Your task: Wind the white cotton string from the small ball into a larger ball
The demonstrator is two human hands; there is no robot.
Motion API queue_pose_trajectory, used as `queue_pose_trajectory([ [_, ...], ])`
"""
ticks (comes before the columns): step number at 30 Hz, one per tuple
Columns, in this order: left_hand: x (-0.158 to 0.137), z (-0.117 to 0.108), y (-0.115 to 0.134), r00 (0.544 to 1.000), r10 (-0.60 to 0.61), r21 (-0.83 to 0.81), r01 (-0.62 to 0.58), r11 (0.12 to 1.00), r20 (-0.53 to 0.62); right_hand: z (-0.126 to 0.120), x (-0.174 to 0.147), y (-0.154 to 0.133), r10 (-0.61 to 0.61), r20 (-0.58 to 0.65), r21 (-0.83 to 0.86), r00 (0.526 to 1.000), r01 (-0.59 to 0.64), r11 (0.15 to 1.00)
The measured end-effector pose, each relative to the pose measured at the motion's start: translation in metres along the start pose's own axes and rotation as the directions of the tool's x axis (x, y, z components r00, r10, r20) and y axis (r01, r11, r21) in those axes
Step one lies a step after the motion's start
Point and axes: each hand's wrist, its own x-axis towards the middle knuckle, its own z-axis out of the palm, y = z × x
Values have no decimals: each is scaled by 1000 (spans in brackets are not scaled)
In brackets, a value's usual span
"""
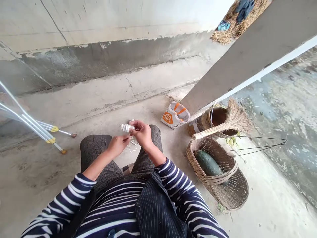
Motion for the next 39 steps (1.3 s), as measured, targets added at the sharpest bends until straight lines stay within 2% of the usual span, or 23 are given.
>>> queue_pose_trajectory([
  [3, -18, 0, 6, 997, 21, -50, -18, 999, 75, -11, 10, 10, -168, -88, -294, 982, 135, 946],
  [5, -25, -5, 10, 995, 24, -23, -22, 1000, 94, -17, 14, 19, -232, -44, -512, 972, 177, 841],
  [7, -27, -15, 14, 995, 32, 15, -34, 999, 95, -19, 15, 29, -262, 40, -656, 964, 223, 721],
  [8, -25, -22, 16, 995, 34, 34, -38, 999, 93, -20, 14, 34, -269, 78, -690, 960, 247, 680],
  [10, -19, -38, 19, 996, 37, 67, -42, 997, 77, -20, 11, 40, -275, 125, -705, 953, 280, 651],
  [14, 2, -67, 24, 995, 91, 85, -93, 992, 31, -14, 0, 39, -251, 180, -615, 951, 308, 726],
  [17, 18, -79, 23, 992, 123, 117, -121, 986, -9, -8, -10, 33, -234, 223, -498, 946, 317, 807],
  [20, 31, -79, 12, 994, 106, 74, -105, 992, 3, -3, -18, 29, -156, 186, -273, 970, 203, 940],
  [22, 36, -73, 1, 994, 96, -41, -94, 995, 56, -1, -20, 26, -70, 175, -79, 982, 85, 993],
  [24, 37, -62, -12, 990, 93, -211, -69, 975, 103, 0, -20, 23, -4, 175, 61, 985, -7, 998],
  [27, 28, -37, -25, 988, 41, -419, 25, 908, 148, 1, -18, 18, 40, 144, 154, 989, -62, 986],
  [29, 17, -19, -27, 984, 4, -448, 79, 891, 180, 0, -15, 15, 49, 99, 159, 994, -64, 985],
  [32, 1, -1, -25, 984, 9, -323, 50, 945, 177, -1, -8, 13, 45, -3, 104, 999, -45, 994],
  [34, -4, 1, -23, 994, 1, -211, 22, 977, 111, -1, -4, 10, 33, -44, 62, 999, -30, 998],
  [36, -3, -3, -22, 999, -37, -168, 33, 985, -22, 0, -1, 5, 20, -43, 52, 999, -17, 998],
  [39, 3, -12, -20, 966, -100, -266, 35, 963, -237, 4, -1, -3, 8, -28, 99, 1000, -5, 995],
])
